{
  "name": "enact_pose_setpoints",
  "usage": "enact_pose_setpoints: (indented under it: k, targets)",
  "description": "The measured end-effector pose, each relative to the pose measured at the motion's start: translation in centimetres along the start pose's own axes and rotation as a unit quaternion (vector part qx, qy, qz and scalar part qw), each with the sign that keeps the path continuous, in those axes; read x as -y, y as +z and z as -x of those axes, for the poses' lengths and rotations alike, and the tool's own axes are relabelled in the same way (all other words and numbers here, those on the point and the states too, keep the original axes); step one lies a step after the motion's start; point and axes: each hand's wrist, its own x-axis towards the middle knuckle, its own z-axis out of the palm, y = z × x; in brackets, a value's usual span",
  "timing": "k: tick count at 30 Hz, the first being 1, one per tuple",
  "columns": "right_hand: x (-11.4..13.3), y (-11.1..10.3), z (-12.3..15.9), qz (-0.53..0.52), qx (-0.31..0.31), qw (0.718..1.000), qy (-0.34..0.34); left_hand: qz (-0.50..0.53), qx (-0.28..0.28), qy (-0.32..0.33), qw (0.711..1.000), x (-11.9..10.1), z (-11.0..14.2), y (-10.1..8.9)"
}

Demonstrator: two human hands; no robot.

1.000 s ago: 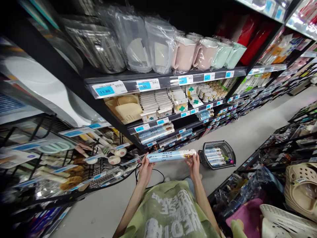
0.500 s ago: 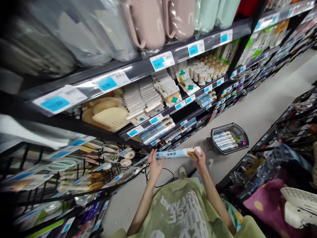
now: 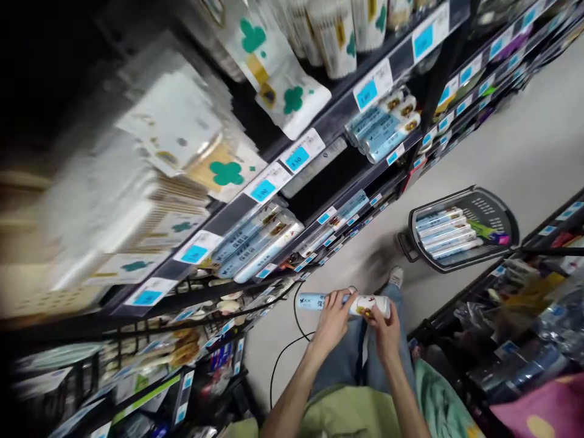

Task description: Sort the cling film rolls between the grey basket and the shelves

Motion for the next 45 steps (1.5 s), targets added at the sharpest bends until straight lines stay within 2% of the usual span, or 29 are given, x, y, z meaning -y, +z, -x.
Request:
enact_pose_setpoints:
  k: [5, 10, 14, 17, 20, 25, 29, 34, 37, 45]
  targets:
    - [1.3, -0.7, -5.6, 0.080, 0.012, 0.997, 0.017, 0.013, 0.003, -0.047, 0.999, -0.9, -4.6, 0.7]
    - [1.0, -1.4, -11.3, 0.103, 0.009, 0.994, 0.028, 0.016, -0.022, -0.070, 0.997, -0.6, -8.7, 2.6]
    - [0.4, -1.9, -13.7, 0.076, -0.015, 0.996, 0.049, 0.003, -0.037, -0.054, 0.998, -0.3, -11.3, 3.9]
    - [0.8, -1.3, -14.5, 0.032, -0.020, 0.998, 0.048, -0.025, -0.067, -0.029, 0.997, -0.2, -12.8, 3.7]
    - [1.9, 0.0, -14.9, -0.008, 0.011, 0.999, 0.041, -0.066, -0.116, -0.008, 0.991, -0.3, -14.2, 1.9]
    - [3.3, 1.7, -15.0, -0.011, 0.062, 0.995, 0.074, -0.132, -0.228, -0.019, 0.964, -0.8, -16.5, -3.2]
    - [3.0, 1.8, -14.6, 0.017, 0.048, 0.992, 0.113, -0.150, -0.315, -0.042, 0.936, -1.0, -18.1, -7.3]
    - [2.3, 1.3, -14.1, 0.043, 0.023, 0.989, 0.138, -0.100, -0.423, -0.023, 0.900, -0.8, -18.7, -11.1]
    - [2.3, 0.9, -14.2, 0.053, 0.013, 0.986, 0.155, -0.100, -0.448, -0.005, 0.888, -0.5, -18.6, -13.0]
    - [1.1, -1.4, -15.1, 0.065, 0.026, 0.985, 0.155, -0.116, -0.458, 0.031, 0.881, 1.1, -18.5, -17.4]
